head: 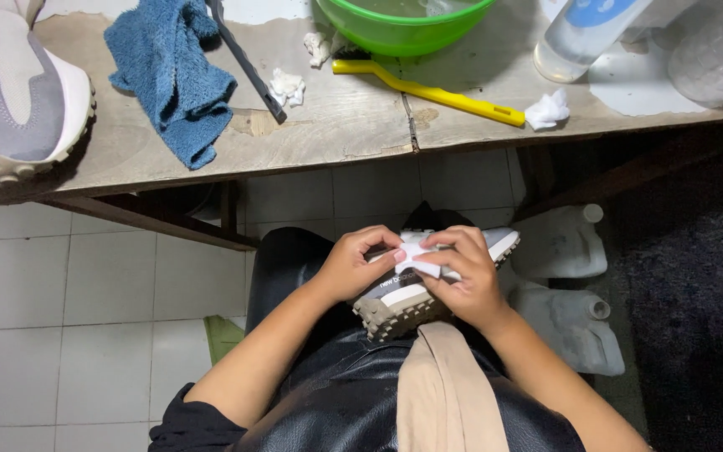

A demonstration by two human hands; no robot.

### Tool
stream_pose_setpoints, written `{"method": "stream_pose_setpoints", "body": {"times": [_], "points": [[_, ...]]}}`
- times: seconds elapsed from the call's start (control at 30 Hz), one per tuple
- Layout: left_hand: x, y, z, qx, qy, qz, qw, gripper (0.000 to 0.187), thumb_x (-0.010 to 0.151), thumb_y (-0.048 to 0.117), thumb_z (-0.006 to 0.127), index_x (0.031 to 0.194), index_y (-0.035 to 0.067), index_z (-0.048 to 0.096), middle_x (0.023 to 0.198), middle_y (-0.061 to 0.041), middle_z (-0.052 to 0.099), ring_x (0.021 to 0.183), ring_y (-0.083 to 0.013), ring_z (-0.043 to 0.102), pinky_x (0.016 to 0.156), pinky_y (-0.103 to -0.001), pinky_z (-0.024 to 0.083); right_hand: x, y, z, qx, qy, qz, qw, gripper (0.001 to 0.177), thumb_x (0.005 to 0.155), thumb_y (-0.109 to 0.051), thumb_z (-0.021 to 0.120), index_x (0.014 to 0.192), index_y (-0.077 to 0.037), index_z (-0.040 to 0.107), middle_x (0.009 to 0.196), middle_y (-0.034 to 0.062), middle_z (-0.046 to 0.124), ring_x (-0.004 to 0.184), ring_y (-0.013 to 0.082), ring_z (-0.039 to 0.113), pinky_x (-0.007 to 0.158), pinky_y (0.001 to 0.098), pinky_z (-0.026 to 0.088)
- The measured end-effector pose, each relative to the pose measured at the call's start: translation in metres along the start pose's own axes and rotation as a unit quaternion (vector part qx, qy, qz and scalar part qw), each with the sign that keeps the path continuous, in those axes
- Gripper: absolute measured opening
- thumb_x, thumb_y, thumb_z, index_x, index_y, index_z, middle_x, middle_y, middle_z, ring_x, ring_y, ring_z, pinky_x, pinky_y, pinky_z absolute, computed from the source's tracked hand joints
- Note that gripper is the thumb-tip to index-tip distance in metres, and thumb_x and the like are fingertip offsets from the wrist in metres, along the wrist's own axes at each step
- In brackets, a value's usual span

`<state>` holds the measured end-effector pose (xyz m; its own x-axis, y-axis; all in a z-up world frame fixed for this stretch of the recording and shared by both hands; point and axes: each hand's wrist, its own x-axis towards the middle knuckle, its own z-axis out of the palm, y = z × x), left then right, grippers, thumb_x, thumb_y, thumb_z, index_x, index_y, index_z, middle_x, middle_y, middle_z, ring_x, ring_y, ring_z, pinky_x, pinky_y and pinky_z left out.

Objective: The person cleans a pair of white and gray sneakers by scrubbing the soles and uppers with a brush and wiping them with a cloth. The person also applies a liquid from a bottle onto a cotton pad and rubs it on the shoe's sole.

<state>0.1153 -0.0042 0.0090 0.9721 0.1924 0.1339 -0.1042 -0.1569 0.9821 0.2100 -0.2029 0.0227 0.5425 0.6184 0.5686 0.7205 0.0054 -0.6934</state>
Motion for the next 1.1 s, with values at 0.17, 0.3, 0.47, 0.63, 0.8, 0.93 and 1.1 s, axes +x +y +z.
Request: {"method": "stream_pose_setpoints", "body": {"times": [0.17,0.3,0.47,0.63,0.8,0.93,1.1], "points": [[-0.001,0.003,-0.002,0.007,-0.002,0.008,1.0,0.007,0.089,0.014,0.076,0.095,0.009,0.075,0.084,-0.008,0.072,0.084,-0.0226,0.07,0.082,-0.036,0.054,0.001,0.0,0.002,0.1,0.003,0.125,0.987,0.008,0.086,-0.013,0.08,0.093,-0.01,0.076,0.111,0.0103,0.071,0.103,0.0283,0.063,0.092,0.041,0.049],[-0.001,0.008,-0.003,0.008,-0.01,0.02,1.0,0.007,0.09,0.014,0.076,0.095,0.01,0.074,0.094,-0.008,0.075,0.089,-0.025,0.071,0.084,-0.037,0.054,-0.002,0.006,0.006,0.187,-0.01,0.2,0.962,0.012,0.085,-0.008,0.079,0.094,-0.005,0.071,0.122,0.0161,0.067,0.107,0.0258,0.063,0.096,0.0419,0.049],[0.002,0.026,-0.001,0.006,-0.019,0.033,0.999,0.008,0.091,0.015,0.075,0.096,0.009,0.074,0.099,-0.009,0.077,0.092,-0.0277,0.071,0.086,-0.039,0.054,0.004,-0.002,0.007,0.248,-0.013,0.253,0.935,0.017,0.081,0.005,0.079,0.087,-0.002,0.064,0.117,0.0171,0.071,0.104,0.0195,0.065,0.092,0.034,0.052],[0.002,0.019,-0.002,0.026,-0.007,0.016,1.0,0.01,0.092,0.019,0.075,0.099,0.013,0.075,0.1,-0.006,0.076,0.091,-0.0241,0.07,0.086,-0.036,0.055,-0.005,0.01,0.014,0.289,0.03,0.273,0.917,0.024,0.078,0.013,0.078,0.087,-0.001,0.06,0.105,0.0164,0.072,0.098,0.0172,0.068,0.085,0.0295,0.056],[-0.001,0.017,-0.005,0.055,-0.033,-0.018,0.998,0.052,0.07,0.045,0.09,0.11,0.018,0.072,0.106,-0.005,0.074,0.091,-0.0252,0.068,0.088,-0.041,0.054,-0.005,0.011,0.013,0.312,0.072,0.284,0.904,0.053,0.077,0.016,0.078,0.123,0.004,0.056,0.096,0.0139,0.07,0.09,0.0114,0.066,0.083,0.0238,0.057],[0.004,0.026,-0.002,0.082,-0.03,-0.021,0.996,0.032,0.081,0.032,0.085,0.106,0.016,0.071,0.106,-0.006,0.074,0.089,-0.0287,0.068,0.085,-0.043,0.054,-0.006,0.007,0.017,0.31,0.058,0.285,0.905,0.055,0.077,0.016,0.078,0.128,0.005,0.06,0.096,0.0129,0.071,0.089,0.0103,0.066,0.083,0.0238,0.058],[0.008,0.03,0.002,0.065,-0.013,-0.012,0.998,0.014,0.087,0.022,0.08,0.097,0.013,0.074,0.099,-0.006,0.076,0.091,-0.0279,0.072,0.084,-0.039,0.058,-0.004,0.004,0.013,0.315,0.008,0.286,0.905,0.045,0.077,0.015,0.077,0.121,0.007,0.069,0.103,0.0144,0.071,0.098,0.0132,0.066,0.086,0.0294,0.059]]}}
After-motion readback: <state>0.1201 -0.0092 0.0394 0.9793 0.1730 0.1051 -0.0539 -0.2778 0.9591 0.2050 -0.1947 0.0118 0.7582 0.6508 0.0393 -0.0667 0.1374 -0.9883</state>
